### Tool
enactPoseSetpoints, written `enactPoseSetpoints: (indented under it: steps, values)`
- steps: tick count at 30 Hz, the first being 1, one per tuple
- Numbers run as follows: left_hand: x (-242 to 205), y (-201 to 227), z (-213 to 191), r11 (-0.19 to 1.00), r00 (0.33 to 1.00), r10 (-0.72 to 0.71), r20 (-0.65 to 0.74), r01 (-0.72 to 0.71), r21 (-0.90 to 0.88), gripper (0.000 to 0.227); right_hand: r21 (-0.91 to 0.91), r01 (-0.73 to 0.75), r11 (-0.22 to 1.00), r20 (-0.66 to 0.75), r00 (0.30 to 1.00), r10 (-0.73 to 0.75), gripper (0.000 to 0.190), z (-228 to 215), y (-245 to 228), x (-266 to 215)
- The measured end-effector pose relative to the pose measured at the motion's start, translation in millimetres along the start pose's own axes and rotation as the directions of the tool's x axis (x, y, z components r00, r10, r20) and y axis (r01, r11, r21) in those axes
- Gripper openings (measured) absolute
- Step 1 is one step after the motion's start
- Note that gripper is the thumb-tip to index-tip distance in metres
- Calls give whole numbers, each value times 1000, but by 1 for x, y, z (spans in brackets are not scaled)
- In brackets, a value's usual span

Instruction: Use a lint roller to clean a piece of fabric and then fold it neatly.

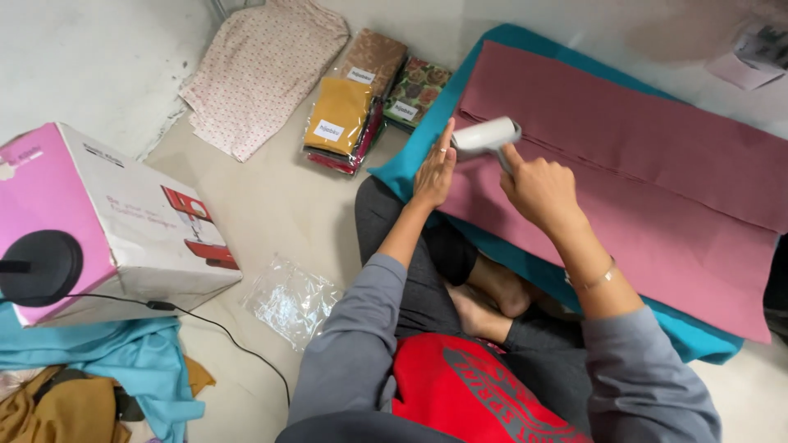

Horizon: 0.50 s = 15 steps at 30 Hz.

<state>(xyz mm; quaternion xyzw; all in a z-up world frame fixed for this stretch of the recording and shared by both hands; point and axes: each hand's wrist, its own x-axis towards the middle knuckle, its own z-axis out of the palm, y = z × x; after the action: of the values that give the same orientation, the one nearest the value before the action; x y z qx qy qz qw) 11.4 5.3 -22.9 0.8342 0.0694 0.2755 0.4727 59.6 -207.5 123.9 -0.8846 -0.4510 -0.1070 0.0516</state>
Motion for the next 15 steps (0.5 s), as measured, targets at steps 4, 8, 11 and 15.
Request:
enactPoseSetpoints:
  steps: [4,8,11,15]
  values:
    - [2,1,4,998,998,-51,30,49,44,89,-76,-22,997,159,987,34,34,-36,-5,-56]
    - [4,-1,2,999,997,-51,57,52,-9,93,-121,-102,987,273,953,132,40,-65,-21,-88]
    - [5,-7,2,966,1000,28,3,-26,-256,94,-92,-75,993,257,961,97,44,-45,-18,-69]
    - [6,-11,0,888,999,21,-44,-39,-458,95,-21,-24,999,28,999,25,43,12,-7,-7]
